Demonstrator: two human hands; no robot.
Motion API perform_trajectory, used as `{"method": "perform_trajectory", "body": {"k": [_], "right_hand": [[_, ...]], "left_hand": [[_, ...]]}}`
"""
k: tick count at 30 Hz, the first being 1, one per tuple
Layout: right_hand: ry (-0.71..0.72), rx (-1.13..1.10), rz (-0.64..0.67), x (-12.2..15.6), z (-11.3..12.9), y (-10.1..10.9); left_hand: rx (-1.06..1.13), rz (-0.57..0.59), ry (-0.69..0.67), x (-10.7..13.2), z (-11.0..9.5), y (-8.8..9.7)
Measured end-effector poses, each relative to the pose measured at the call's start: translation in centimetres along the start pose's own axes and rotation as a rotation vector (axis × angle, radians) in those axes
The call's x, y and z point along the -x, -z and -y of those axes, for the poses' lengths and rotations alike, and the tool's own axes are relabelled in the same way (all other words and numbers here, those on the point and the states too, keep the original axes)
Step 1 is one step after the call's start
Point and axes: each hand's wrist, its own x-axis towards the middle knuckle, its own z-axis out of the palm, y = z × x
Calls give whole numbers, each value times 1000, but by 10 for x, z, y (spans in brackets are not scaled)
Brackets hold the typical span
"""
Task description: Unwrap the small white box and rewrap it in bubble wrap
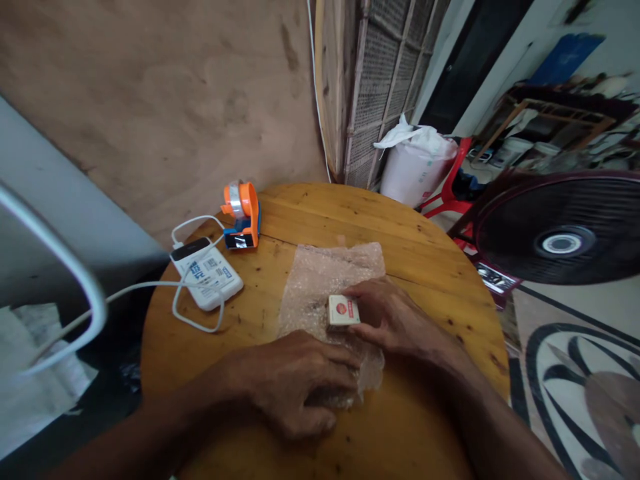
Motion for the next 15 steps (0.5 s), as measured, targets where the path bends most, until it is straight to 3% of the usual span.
{"method": "perform_trajectory", "body": {"k": [4, 11, 15], "right_hand": [[-101, -73, -125, -1, -3, 8], [-245, -84, -463, 5, -14, 38], [-363, -23, -472, 12, -33, 49]], "left_hand": [[-18, 34, 13, 1, 2, 0], [-1, 59, 43, 1, 0, 3], [21, 64, 28, 0, 0, 6]]}}
